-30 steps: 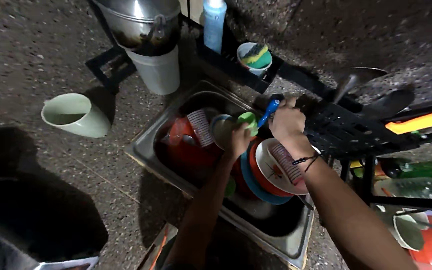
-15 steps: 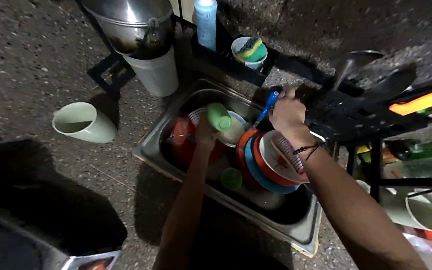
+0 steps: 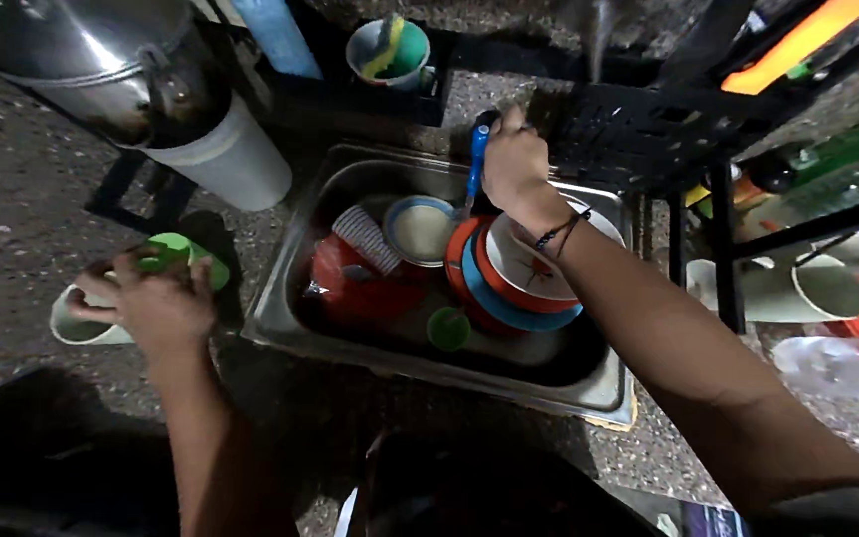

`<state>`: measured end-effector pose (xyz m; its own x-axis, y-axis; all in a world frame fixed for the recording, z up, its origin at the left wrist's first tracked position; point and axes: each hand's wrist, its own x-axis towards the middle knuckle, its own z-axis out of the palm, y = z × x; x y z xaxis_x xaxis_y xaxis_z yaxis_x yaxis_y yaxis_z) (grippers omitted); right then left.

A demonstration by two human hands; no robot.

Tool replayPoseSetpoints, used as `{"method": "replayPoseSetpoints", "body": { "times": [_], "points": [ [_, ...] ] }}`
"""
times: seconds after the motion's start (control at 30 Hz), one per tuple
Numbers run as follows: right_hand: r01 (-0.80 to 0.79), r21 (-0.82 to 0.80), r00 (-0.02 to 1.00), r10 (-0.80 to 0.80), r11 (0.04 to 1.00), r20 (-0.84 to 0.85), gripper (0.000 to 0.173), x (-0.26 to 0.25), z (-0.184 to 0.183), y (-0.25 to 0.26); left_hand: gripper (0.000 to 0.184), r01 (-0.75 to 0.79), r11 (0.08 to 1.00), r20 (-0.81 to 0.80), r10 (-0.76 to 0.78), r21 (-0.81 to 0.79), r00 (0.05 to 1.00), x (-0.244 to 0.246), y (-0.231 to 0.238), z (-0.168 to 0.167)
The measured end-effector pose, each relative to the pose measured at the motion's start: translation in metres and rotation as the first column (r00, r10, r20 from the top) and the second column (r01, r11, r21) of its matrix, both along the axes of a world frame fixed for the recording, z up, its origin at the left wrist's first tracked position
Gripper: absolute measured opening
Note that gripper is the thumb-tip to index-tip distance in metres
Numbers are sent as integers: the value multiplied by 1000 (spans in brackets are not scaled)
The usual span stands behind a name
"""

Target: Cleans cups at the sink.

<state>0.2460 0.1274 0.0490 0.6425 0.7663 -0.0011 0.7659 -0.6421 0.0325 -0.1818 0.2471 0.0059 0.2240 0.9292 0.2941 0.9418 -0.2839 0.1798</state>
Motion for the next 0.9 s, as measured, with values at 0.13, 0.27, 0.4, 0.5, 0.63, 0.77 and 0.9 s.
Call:
{"method": "replayPoseSetpoints", "body": {
  "times": [0.13, 0.27, 0.4, 0.5, 0.63, 0.77, 0.9],
  "points": [
    [-22, 20, 1000, 22, 1000, -13, 73, 1, 0, 0, 37, -99, 990, -12, 98, -96, 995, 6, -5, 6],
    [-28, 26, 999, 28, 999, -19, 71, 1, -2, -1, 60, -32, 999, 83, 36, -39, 996, 27, -33, 22],
    [4, 27, 1000, -3, 1000, -23, 70, -2, -1, 0, 39, 512, 814, 144, -492, -275, 859, 100, -112, 12],
    [-37, 39, 999, 39, 999, -35, 61, 1, 0, -6, 33, 596, 457, 115, -723, -661, 681, 163, -171, -13],
    [-48, 23, 999, 49, 999, -16, 63, 1, -2, -4, 42, 335, 349, -15, -712, -875, 702, 197, -188, -31],
    [-71, 113, 991, 83, 991, -105, 57, -8, 8, -24, 35, 281, 335, -60, -731, -899, 680, 203, -187, -29],
    [-47, 39, 999, 48, 998, -11, 60, 4, -4, -1, 25, 349, 464, -108, -711, -814, 695, 189, -204, 3]
  ]
}}
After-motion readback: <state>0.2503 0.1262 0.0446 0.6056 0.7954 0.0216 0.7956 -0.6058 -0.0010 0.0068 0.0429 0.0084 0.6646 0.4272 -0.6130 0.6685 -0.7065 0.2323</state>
